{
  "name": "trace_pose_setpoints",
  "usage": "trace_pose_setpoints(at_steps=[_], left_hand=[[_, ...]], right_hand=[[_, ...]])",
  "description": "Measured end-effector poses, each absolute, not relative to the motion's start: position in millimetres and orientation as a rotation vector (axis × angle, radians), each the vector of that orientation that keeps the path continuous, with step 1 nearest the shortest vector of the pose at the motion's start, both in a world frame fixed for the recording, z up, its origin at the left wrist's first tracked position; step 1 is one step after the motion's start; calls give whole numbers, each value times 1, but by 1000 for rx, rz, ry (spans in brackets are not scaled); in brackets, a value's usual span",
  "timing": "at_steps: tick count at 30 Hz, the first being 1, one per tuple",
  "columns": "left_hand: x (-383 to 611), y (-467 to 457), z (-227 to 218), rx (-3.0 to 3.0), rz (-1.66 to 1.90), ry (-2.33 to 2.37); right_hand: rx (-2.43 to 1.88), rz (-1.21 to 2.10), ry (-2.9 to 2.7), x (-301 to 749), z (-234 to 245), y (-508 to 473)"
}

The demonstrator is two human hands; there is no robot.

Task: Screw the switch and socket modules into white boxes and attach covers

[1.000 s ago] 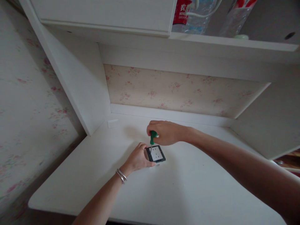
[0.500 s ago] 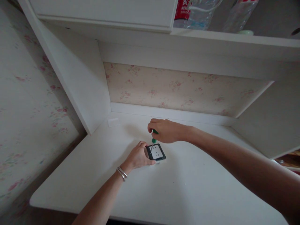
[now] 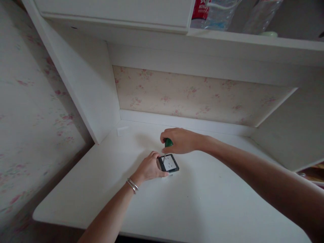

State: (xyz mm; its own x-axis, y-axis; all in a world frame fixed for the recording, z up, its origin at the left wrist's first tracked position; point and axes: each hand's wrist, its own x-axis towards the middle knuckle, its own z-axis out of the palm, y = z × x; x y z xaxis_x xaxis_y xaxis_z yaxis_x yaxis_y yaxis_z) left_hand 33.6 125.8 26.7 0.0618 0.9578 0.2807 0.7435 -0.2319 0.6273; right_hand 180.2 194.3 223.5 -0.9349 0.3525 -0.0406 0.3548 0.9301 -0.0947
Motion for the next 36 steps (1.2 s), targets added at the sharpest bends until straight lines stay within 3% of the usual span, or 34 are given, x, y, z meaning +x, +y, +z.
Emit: trace_pose_setpoints(at_steps=[13,17,32,36], left_hand=[[32,124,32,2070,904,1738],[32,122,38,2104,840,1755],[34,117,40,2212,824,1812],[36,118,38,2223,847,1822]], right_hand=[[789,-8,3033,175,222,190],[582,-176,3062,177,220,195],[790,-133,3056,176,222,191],[638,-216,3089,176,221,189]])
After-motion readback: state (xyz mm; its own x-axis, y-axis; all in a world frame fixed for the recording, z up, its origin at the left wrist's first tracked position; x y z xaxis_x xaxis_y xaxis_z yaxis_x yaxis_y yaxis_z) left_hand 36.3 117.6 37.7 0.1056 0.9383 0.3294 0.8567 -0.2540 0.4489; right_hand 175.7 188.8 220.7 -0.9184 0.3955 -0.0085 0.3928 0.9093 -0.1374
